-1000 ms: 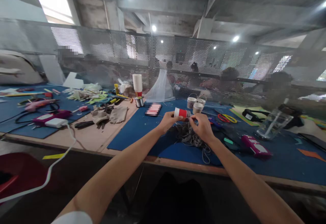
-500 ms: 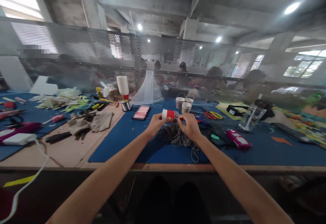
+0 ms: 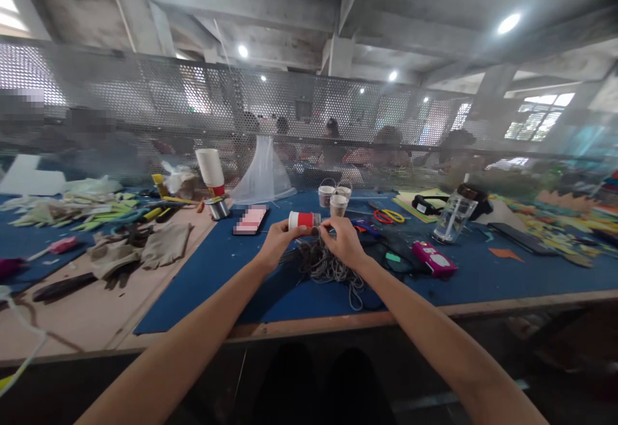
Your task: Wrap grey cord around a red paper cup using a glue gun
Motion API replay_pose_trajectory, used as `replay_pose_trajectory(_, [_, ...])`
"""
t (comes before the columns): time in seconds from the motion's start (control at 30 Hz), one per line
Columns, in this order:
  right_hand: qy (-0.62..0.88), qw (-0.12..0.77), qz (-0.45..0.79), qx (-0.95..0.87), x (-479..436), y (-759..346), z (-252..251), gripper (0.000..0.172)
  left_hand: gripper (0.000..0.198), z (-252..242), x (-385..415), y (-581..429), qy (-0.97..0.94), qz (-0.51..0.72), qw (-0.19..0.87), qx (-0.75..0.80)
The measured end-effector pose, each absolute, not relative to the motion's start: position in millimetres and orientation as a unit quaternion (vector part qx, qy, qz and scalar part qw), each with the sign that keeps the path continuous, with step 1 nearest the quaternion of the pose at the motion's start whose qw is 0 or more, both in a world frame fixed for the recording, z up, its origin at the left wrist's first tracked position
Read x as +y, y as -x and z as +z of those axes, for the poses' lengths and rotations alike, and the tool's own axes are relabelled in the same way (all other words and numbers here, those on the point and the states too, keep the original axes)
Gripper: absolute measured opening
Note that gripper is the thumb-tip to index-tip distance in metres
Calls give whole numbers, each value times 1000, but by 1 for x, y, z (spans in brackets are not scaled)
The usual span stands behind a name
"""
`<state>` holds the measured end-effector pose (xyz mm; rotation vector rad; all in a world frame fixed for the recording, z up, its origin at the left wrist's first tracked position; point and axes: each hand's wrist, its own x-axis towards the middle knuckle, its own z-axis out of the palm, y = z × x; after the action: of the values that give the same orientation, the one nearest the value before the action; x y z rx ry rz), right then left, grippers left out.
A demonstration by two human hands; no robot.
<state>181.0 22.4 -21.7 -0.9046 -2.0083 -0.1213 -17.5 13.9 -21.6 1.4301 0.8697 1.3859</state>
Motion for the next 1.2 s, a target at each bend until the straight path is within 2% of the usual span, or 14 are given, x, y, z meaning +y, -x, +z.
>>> replay_pose_trajectory(0.33, [373, 463, 54, -802, 31, -170, -8, 13, 34, -12, 19, 24, -539, 572, 498, 367])
replay_pose_trajectory(1.2, [357, 432, -20, -828, 25, -164, -21, 11, 29, -17, 11, 39, -551, 542, 522, 361])
